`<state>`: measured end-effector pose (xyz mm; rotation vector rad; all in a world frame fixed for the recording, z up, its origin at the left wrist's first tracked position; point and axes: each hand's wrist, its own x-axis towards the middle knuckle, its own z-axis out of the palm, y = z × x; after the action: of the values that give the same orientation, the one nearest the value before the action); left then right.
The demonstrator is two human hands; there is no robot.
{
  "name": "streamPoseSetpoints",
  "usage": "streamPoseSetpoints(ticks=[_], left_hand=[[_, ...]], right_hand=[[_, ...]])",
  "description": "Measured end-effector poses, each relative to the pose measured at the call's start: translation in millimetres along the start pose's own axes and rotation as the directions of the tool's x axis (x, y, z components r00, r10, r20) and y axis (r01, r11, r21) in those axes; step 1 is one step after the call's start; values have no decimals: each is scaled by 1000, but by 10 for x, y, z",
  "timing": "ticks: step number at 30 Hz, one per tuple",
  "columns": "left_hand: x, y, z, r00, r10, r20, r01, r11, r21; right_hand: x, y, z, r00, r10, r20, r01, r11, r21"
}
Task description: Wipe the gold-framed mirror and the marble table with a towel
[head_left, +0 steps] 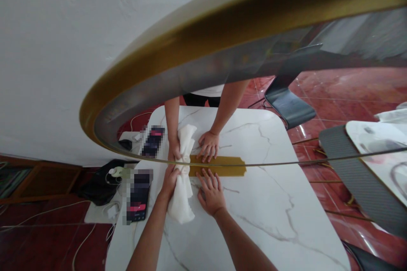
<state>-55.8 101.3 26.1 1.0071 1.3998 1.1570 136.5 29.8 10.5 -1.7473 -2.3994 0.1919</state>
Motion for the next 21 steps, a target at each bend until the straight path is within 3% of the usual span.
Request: streamPoseSetpoints(ticks=[5, 8, 15, 21], left_hand=[[-200, 5, -49, 996, 79, 34, -82, 988, 128], [-219, -17, -67, 997, 66, 37, -70, 988, 137], [65, -154, -16, 997, -75, 11, 75, 997, 1], [165, -131, 51, 998, -58, -2, 58, 998, -5]], right_hand=[[3, 2, -17, 1000, -5, 4, 5, 1000, 6], [5, 7, -28, 1000, -6, 3, 6, 1000, 5], [4, 2, -7, 1000, -8, 4, 8, 1000, 0], [-2, 3, 25, 1000, -5, -5, 5, 1000, -11]])
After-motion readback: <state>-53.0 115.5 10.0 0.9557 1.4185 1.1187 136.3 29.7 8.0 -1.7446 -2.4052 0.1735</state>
